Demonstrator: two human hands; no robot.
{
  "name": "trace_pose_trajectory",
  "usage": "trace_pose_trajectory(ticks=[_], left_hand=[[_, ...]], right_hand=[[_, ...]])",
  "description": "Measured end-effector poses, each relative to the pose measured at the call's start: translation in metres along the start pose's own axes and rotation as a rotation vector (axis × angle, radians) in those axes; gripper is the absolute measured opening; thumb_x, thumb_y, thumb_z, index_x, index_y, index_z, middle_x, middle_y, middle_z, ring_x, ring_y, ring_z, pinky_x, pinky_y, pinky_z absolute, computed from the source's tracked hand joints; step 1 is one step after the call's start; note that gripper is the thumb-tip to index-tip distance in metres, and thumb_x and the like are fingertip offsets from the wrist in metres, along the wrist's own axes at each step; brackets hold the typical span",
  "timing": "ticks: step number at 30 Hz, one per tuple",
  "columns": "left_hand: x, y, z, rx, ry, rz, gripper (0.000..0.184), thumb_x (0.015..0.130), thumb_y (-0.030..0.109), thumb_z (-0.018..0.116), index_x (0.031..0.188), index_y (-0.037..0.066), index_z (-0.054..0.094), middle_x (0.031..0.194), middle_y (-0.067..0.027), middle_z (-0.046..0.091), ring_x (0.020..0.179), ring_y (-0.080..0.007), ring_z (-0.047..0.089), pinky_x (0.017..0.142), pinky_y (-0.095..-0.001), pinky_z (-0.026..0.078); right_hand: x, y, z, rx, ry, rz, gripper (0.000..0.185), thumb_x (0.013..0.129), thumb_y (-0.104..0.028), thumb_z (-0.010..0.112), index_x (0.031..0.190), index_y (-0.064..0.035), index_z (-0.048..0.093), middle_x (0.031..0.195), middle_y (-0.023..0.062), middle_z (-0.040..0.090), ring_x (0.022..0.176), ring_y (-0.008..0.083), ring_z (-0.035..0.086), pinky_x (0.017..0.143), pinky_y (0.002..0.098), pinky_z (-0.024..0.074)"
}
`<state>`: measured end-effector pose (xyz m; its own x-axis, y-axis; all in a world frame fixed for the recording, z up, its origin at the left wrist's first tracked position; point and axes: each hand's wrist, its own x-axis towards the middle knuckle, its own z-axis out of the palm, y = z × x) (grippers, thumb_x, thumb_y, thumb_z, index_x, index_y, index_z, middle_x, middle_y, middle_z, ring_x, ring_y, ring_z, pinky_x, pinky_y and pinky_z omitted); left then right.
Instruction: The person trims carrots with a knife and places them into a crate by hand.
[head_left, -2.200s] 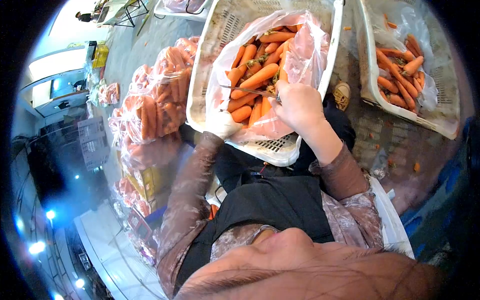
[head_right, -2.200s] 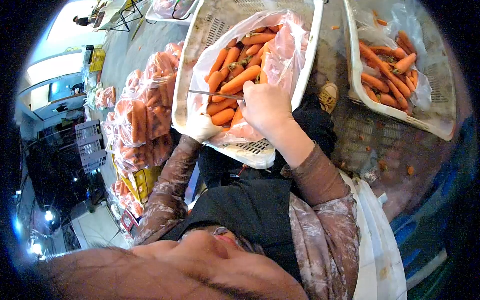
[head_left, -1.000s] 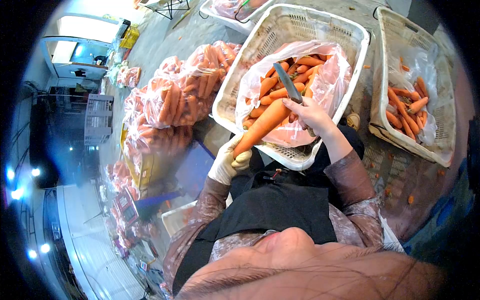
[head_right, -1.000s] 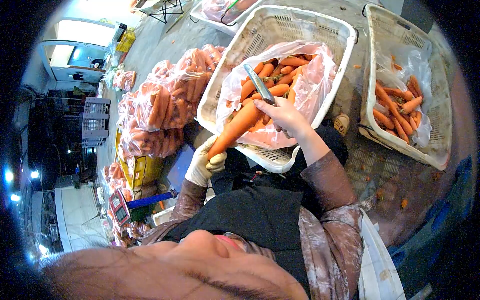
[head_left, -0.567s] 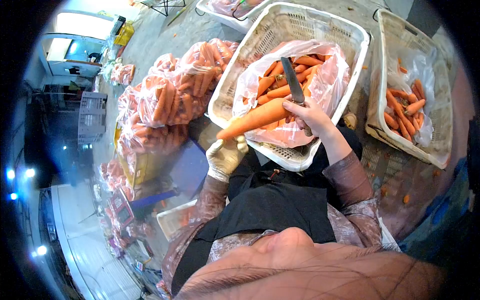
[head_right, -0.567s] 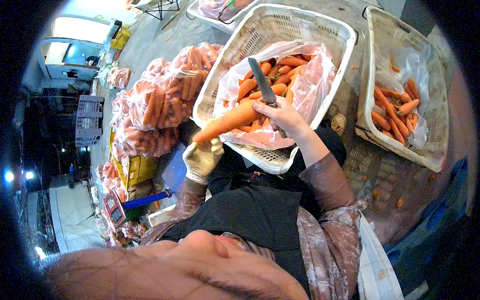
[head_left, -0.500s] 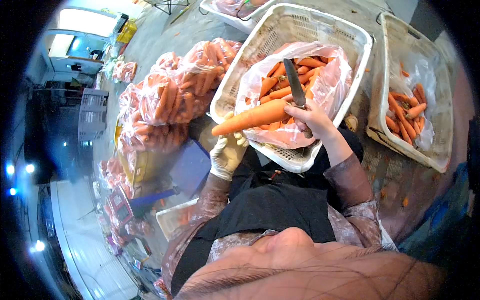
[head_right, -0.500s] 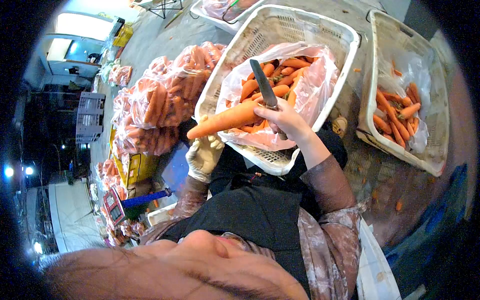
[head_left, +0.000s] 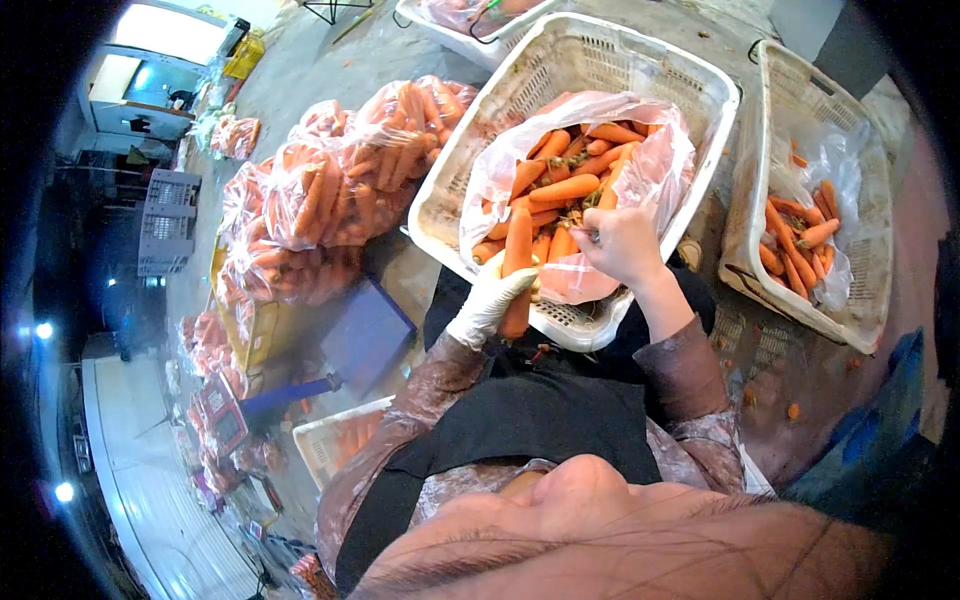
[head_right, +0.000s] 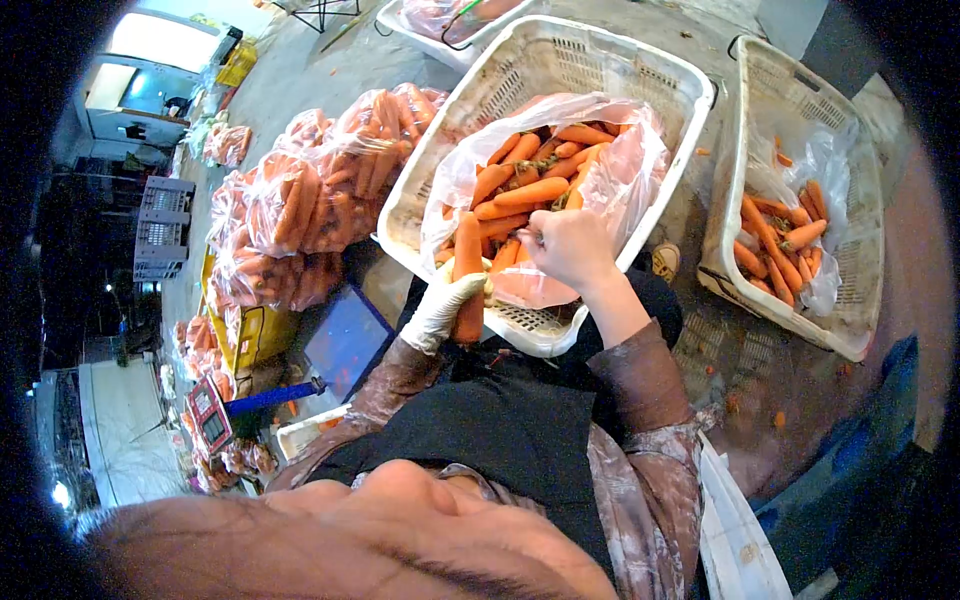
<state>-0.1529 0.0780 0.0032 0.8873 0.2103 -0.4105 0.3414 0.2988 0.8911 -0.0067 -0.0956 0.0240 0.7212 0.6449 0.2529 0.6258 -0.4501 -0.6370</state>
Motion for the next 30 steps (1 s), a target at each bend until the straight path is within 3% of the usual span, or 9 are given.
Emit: trace_pose_trajectory(ticks=[4,8,10,12,15,17,19,22,30], left_hand=[[-0.008,0.011,0.002,0.188,-0.160,-0.032,0.046,0.077,0.030,0.072,0.105,0.000,0.051,0.077,-0.0075,0.059,0.065,-0.0177,0.059,0.062,-0.0289,0.050],[-0.018,0.019,0.016,-0.240,-0.185,-0.136,0.041,0.076,0.031,0.069,0.098,0.000,0.052,0.075,-0.0089,0.059,0.060,-0.0197,0.059,0.057,-0.0320,0.049],[-0.026,0.018,0.013,-0.626,-0.476,-0.169,0.045,0.070,0.033,0.068,0.095,0.000,0.050,0.075,-0.0112,0.058,0.061,-0.0220,0.058,0.057,-0.0318,0.047],[-0.029,0.027,0.007,-0.400,-0.687,-0.076,0.046,0.066,0.041,0.066,0.084,0.001,0.053,0.069,-0.0119,0.055,0.062,-0.0253,0.057,0.060,-0.0361,0.047],[-0.013,0.024,0.020,-0.799,-0.074,0.064,0.060,0.072,0.051,0.063,0.103,0.000,0.056,0.095,-0.0166,0.063,0.093,-0.0305,0.061,0.085,-0.0427,0.048],[-0.001,0.029,0.007,-0.993,-0.062,-0.014,0.059,0.077,0.049,0.061,0.112,0.003,0.053,0.106,-0.0158,0.060,0.099,-0.0303,0.058,0.087,-0.0437,0.047],[0.005,0.018,-0.011,-1.172,-0.139,-0.038,0.054,0.084,0.040,0.059,0.122,0.004,0.048,0.122,-0.0158,0.055,0.110,-0.0303,0.053,0.090,-0.0446,0.049],[0.008,-0.006,-0.018,-1.298,0.231,-0.028,0.051,0.081,0.027,0.066,0.124,0.007,0.047,0.118,-0.0130,0.054,0.107,-0.0301,0.054,0.092,-0.0434,0.049],[-0.001,-0.010,-0.003,-1.280,0.057,0.066,0.056,0.074,0.020,0.070,0.123,0.006,0.047,0.120,-0.0102,0.055,0.112,-0.0277,0.053,0.096,-0.0447,0.047]], right_hand=[[0.008,-0.002,0.010,-0.278,-0.338,0.162,0.015,0.076,-0.016,0.058,0.079,-0.0075,0.069,0.075,0.0168,0.067,0.073,0.0315,0.067,0.064,0.0421,0.0533],[0.014,-0.008,0.009,-0.372,-0.373,0.287,0.018,0.076,-0.014,0.056,0.082,-0.0048,0.070,0.082,0.0188,0.068,0.078,0.0320,0.068,0.068,0.0413,0.0539],[0.009,-0.009,0.012,-0.387,-0.389,0.365,0.019,0.077,-0.013,0.055,0.082,-0.0035,0.070,0.084,0.0199,0.067,0.079,0.0319,0.067,0.070,0.0412,0.0534],[0.003,0.007,0.010,-0.382,-0.463,0.395,0.020,0.077,-0.011,0.054,0.084,-0.0008,0.070,0.085,0.0193,0.068,0.080,0.0323,0.067,0.072,0.0417,0.0532],[0.009,0.007,0.015,-0.396,-0.340,0.312,0.018,0.077,-0.017,0.058,0.078,-0.0020,0.069,0.078,0.0189,0.067,0.074,0.0325,0.066,0.067,0.0422,0.0522],[0.012,-0.005,0.012,-0.026,0.094,0.229,0.019,0.077,-0.021,0.063,0.069,-0.0036,0.063,0.067,0.0173,0.062,0.064,0.0316,0.063,0.058,0.0417,0.0489],[0.013,-0.011,0.014,0.088,0.168,0.106,0.024,0.078,-0.024,0.063,0.064,-0.0044,0.058,0.063,0.0158,0.059,0.061,0.0318,0.061,0.055,0.0418,0.0475],[0.005,-0.018,0.024,0.197,0.214,-0.009,0.023,0.076,-0.018,0.065,0.062,-0.0041,0.055,0.058,0.0145,0.053,0.055,0.0305,0.058,0.051,0.0396,0.0442],[0.004,-0.031,0.042,0.118,0.317,0.041,0.019,0.075,-0.017,0.066,0.063,-0.0047,0.057,0.060,0.0148,0.057,0.059,0.0342,0.059,0.053,0.0415,0.0459]])
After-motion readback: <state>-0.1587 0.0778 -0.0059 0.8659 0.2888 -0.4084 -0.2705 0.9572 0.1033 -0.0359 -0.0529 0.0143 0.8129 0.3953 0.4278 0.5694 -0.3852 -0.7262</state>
